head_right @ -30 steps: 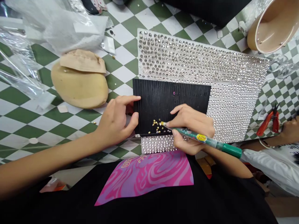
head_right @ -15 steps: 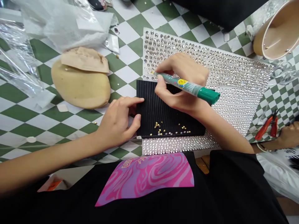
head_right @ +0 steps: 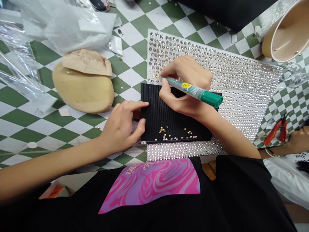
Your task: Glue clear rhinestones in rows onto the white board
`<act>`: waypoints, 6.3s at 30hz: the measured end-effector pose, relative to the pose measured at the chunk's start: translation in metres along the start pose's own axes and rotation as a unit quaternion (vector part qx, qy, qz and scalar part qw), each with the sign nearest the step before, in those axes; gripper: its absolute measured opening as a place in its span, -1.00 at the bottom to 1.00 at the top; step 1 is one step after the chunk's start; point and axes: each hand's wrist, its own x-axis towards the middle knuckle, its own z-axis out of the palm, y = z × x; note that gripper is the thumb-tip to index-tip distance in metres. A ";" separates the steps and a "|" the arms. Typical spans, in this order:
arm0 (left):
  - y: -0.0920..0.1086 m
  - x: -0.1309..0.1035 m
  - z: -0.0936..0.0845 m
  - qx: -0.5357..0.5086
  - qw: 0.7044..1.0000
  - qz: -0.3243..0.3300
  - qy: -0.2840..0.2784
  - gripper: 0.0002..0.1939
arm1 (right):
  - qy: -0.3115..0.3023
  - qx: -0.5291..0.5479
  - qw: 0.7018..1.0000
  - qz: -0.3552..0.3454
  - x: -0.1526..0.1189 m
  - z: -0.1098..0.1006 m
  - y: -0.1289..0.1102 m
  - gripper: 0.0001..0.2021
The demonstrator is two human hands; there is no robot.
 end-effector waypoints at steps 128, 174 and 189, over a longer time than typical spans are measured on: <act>0.000 -0.001 0.001 -0.002 1.000 0.004 0.006 -0.69 | -0.009 0.090 0.993 0.070 0.006 -0.005 0.000 -0.91; 0.000 0.000 0.000 -0.011 1.000 -0.002 -0.002 -0.69 | -0.042 0.060 0.995 0.064 0.002 -0.004 0.002 -0.91; -0.001 -0.001 0.000 0.002 1.000 0.000 -0.004 -0.69 | -0.040 0.075 0.991 0.108 -0.027 -0.053 -0.015 -0.60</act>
